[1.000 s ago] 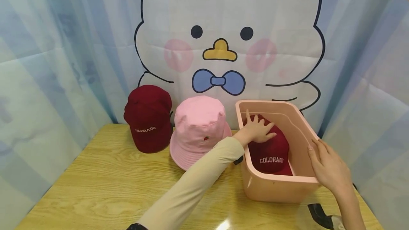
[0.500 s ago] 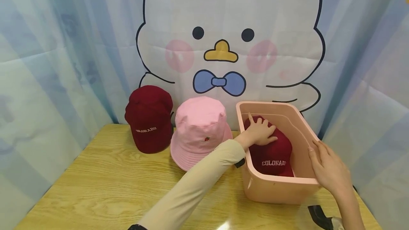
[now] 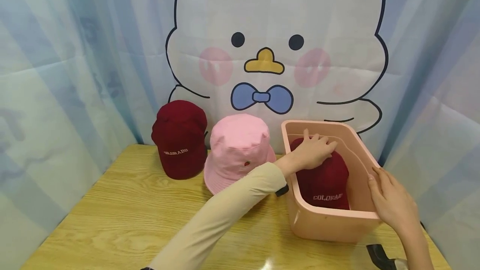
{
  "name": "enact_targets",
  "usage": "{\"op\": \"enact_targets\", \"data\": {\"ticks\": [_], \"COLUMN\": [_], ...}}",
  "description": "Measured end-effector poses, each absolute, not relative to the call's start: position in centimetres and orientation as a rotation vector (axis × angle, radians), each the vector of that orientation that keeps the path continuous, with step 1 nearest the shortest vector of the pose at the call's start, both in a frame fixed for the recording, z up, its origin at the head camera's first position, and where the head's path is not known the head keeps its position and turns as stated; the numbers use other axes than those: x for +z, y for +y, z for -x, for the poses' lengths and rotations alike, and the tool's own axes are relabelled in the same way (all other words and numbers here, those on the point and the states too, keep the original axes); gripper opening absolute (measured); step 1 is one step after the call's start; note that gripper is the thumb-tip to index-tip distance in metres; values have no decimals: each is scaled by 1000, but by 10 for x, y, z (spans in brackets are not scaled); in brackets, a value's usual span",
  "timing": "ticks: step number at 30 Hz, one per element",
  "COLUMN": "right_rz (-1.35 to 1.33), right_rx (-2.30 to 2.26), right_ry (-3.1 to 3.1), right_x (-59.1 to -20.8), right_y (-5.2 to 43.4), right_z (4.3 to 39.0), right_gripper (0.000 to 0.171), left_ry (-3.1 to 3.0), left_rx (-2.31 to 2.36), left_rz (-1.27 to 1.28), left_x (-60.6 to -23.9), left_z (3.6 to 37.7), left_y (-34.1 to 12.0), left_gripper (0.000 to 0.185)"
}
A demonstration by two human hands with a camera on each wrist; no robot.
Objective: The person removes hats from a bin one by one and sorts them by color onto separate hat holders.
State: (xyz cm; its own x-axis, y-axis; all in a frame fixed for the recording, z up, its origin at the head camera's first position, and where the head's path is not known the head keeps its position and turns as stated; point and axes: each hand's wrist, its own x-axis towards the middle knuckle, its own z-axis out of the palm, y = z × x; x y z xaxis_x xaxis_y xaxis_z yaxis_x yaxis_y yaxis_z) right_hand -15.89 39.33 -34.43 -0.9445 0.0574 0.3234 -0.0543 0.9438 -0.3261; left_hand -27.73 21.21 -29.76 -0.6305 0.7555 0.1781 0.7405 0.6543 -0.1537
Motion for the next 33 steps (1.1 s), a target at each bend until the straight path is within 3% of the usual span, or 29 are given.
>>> {"op": "enact_targets", "data": {"ticks": [9,20,33], "right_rz": [53,52,64], "right_rx": [476,498,482], "right_ry": [-2783,-2784,-2797], "right_x": [-349,-348,-346], "right_y": [395,397,395], "right_z": [160,159,162], "right_gripper": [55,56,58], "left_ry": [-2306,-2100,-1810], "left_rx": [376,280,166], "left_rz": [1154,1031,874], "left_x": [-275,-242,-201], "left_z": [259,256,254], "left_y": [201,181,150], "left_gripper": [34,35,52]}}
